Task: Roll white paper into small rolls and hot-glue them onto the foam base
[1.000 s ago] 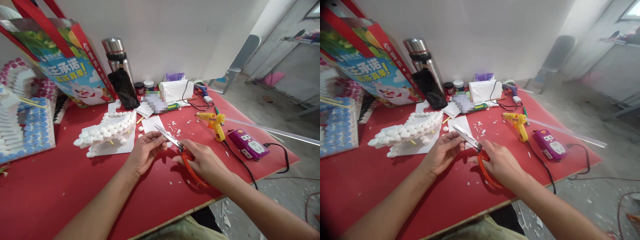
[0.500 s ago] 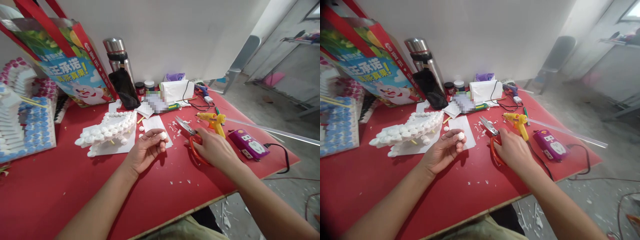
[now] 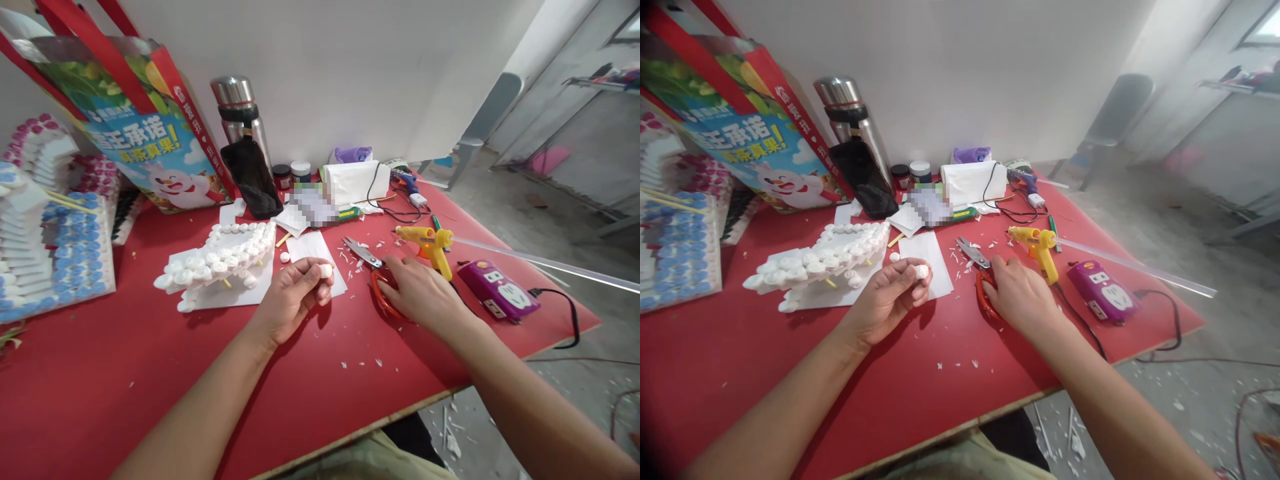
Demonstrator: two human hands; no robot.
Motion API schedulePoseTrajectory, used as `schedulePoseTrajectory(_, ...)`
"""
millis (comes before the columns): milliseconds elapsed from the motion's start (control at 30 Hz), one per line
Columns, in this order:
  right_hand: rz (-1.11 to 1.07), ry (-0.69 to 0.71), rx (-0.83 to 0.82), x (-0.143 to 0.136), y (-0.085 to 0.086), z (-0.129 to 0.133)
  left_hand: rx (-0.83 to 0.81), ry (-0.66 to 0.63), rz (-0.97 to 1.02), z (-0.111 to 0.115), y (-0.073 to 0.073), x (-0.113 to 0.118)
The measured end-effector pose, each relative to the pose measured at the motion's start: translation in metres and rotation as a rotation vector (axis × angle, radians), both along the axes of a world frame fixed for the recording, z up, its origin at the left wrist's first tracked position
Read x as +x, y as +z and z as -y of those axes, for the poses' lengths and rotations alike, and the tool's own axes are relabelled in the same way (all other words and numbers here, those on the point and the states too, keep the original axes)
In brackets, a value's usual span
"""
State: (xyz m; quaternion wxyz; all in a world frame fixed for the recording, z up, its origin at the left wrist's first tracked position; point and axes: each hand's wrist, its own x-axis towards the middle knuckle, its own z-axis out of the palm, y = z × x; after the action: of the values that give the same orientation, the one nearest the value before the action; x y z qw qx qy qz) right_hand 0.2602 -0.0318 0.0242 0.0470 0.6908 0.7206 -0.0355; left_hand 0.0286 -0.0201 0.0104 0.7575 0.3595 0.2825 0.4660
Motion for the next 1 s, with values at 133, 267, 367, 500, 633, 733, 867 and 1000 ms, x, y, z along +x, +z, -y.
schedulePoseTrajectory(133,-0.153,-0.013,0.027,0.007,-0.005,0.003,-0.099,0.044,0.023,-0.002,-0.003,-0.003)
schedulePoseTrajectory(267,-0.494,0.058,0.087,0.018,-0.001,0.012,-0.188,0.066,0.093,-0.004,-0.003,-0.005)
schedulePoseTrajectory(367,-0.637,0.163,0.085,0.019,0.003,0.018,-0.195,0.040,0.126,-0.005,-0.001,-0.006)
schedulePoseTrajectory(500,-0.680,0.303,0.132,0.008,0.000,0.021,-0.202,0.028,0.137,-0.004,0.002,-0.005)
schedulePoseTrajectory(633,-0.631,0.353,0.143,-0.004,-0.005,0.021,-0.219,0.058,0.164,-0.003,0.002,-0.004)
schedulePoseTrajectory(733,-0.598,0.357,0.168,-0.009,-0.005,0.021,-0.217,0.069,0.169,-0.003,0.000,-0.002)
schedulePoseTrajectory(867,-0.570,0.330,0.188,-0.013,-0.001,0.021,-0.230,0.058,0.172,-0.001,0.000,0.000)
schedulePoseTrajectory(1000,-0.576,0.323,0.186,-0.017,0.000,0.021,-0.223,0.037,0.195,0.000,0.000,0.001)
